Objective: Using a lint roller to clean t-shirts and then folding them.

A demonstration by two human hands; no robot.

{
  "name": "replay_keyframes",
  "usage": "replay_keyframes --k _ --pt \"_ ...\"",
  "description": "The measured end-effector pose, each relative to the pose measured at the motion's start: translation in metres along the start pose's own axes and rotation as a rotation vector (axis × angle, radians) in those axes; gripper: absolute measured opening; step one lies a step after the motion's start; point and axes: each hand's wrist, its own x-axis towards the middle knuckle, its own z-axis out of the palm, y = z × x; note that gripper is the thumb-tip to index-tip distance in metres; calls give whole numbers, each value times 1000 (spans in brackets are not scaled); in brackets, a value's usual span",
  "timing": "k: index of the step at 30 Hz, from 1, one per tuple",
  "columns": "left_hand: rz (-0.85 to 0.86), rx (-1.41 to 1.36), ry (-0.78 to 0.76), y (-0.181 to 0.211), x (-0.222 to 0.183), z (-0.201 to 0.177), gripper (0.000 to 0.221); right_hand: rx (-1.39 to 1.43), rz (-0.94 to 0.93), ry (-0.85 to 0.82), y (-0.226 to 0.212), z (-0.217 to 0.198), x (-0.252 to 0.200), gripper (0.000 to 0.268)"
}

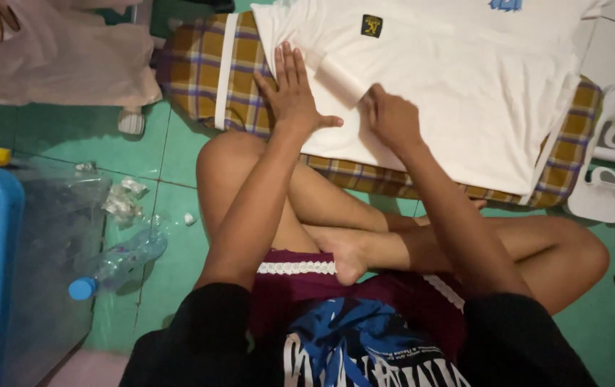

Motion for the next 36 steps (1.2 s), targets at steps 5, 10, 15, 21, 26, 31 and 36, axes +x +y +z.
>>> replay_keyframes --k 5,10,15,21,26,31,36 --pt "7 14 -47 -1 1 -2 160 -150 0 57 26 -9 38 18" --pt "26 22 -39 -2 0 2 160 -67 83 120 38 -31 64 22" --pt "13 -11 -25 -1 3 1 163 177 261 336 21 -29 70 26" --pt "0 13 -35 1 5 3 163 -72 -29 145 -22 21 46 24" --pt "3 -18 -38 -1 5 -3 164 -82 72 168 -15 10 73 29" --pt "30 -40 -26 -2 3 1 163 -33 296 175 37 3 106 38" --pt "43 -54 -12 -4 7 4 163 281 320 323 60 -17 70 42"
